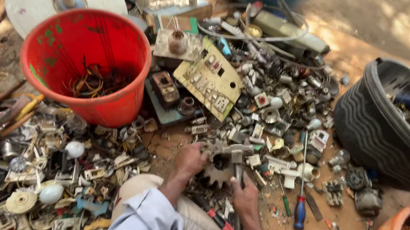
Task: The person sits on the ground surrounded by scrap metal and uses a hammer and pliers to dismantle a metal gear. They repeatedly strike the gear with the hammer to break it apart and use pliers to pull off small pieces.
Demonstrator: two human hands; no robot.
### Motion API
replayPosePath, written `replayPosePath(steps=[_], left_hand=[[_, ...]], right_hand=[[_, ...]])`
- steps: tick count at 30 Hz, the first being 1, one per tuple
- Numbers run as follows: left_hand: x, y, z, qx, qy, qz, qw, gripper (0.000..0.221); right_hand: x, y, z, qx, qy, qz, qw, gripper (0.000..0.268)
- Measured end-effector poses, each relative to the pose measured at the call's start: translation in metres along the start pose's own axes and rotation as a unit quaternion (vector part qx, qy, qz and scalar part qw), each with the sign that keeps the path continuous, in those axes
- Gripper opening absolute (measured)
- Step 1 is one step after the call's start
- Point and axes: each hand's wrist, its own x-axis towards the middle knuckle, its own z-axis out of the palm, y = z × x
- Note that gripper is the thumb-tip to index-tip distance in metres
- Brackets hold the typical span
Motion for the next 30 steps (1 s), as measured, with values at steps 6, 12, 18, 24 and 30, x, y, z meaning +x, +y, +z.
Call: replayPosePath(steps=[6, 12, 18, 24, 30], left_hand=[[-0.014, 0.022, -0.004, 0.079, -0.014, 0.018, 0.997, 0.021], [-0.025, 0.024, -0.013, -0.340, -0.045, -0.076, 0.936, 0.014], [-0.080, 0.031, 0.004, -0.434, -0.093, -0.030, 0.895, 0.012], [-0.077, 0.003, 0.035, -0.367, -0.106, 0.083, 0.920, 0.024], [-0.065, -0.010, 0.053, -0.466, -0.102, -0.053, 0.877, 0.031]], right_hand=[[-0.014, -0.009, -0.010, -0.286, 0.048, -0.029, 0.957, 0.052], [-0.029, -0.025, -0.003, -0.385, 0.091, -0.115, 0.911, 0.065], [-0.029, -0.028, 0.017, 0.146, -0.052, 0.003, 0.988, 0.026], [-0.037, -0.021, 0.013, 0.067, -0.006, -0.132, 0.989, 0.015], [-0.038, -0.020, 0.018, 0.114, 0.005, -0.100, 0.988, 0.014]])
